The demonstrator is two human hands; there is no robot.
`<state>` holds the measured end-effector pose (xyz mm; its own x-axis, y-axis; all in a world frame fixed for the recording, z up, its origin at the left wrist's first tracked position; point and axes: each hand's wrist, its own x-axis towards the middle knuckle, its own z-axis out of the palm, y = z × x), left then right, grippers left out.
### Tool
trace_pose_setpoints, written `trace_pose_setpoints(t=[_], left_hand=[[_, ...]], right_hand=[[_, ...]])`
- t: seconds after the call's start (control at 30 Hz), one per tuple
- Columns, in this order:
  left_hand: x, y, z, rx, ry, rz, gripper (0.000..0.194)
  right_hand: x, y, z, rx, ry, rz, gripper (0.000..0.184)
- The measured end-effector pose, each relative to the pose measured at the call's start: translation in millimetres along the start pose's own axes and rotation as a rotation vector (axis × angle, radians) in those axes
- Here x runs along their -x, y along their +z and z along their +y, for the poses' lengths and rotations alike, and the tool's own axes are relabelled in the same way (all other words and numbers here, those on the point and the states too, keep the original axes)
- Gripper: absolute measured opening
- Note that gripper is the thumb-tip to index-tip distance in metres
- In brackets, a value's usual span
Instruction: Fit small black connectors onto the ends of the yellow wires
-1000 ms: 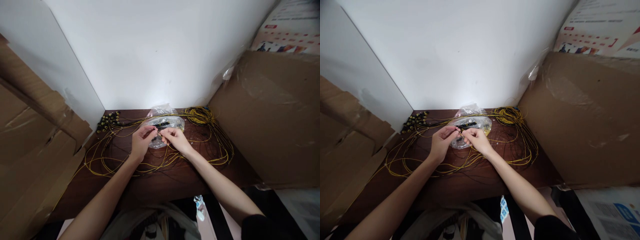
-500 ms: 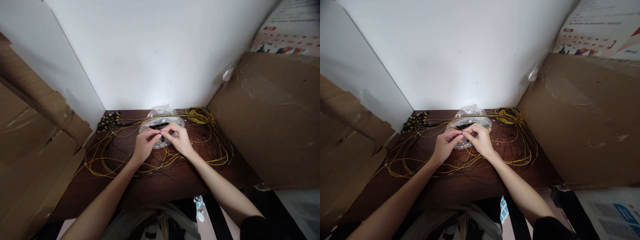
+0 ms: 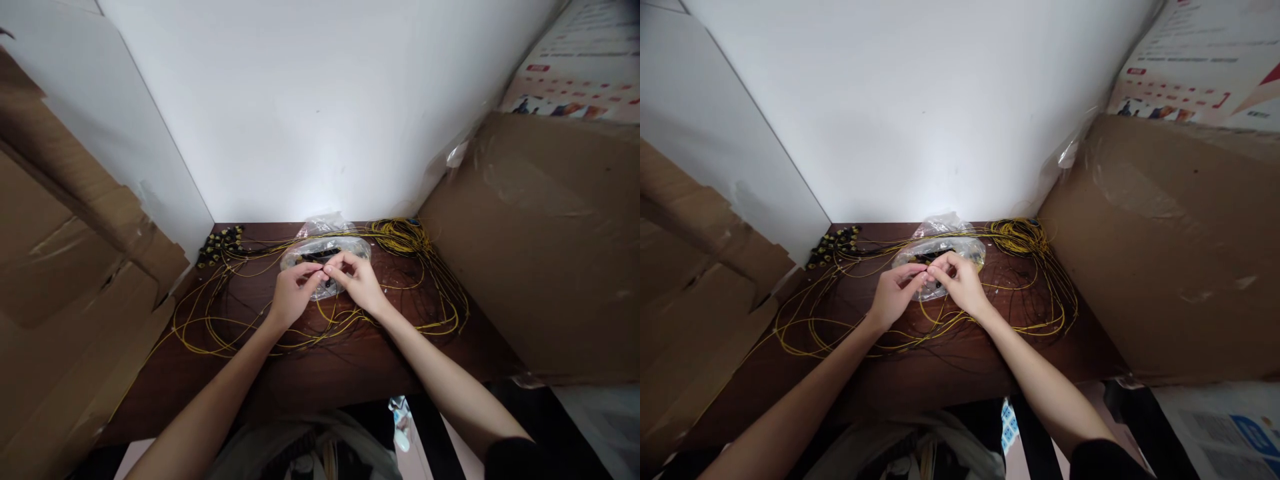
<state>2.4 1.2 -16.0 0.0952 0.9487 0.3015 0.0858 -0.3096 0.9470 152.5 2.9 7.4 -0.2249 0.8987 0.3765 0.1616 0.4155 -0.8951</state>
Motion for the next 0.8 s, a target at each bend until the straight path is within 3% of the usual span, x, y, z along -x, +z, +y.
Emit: trace_pose_setpoints(t=[0.27,0.5,0.8], left_hand=[[-0.9,1.1,3.2,0.131,-0.077,-0.045,0.017],[-1.2,0.5,9.8,0.172,-0.092,-0.055,0.014],[-1.2,-0.6,14.2,0.201,-0.131,-0.065,0.016]], right_hand=[[-0.5,1.1,2.9,-0.004,0.006,-0.022,0.019],[1.6,0.8,-1.4,0.192,-0.148,0.014,0.017],[1.5,1.4,5.6,0.024,0.0,0.008,0.02]])
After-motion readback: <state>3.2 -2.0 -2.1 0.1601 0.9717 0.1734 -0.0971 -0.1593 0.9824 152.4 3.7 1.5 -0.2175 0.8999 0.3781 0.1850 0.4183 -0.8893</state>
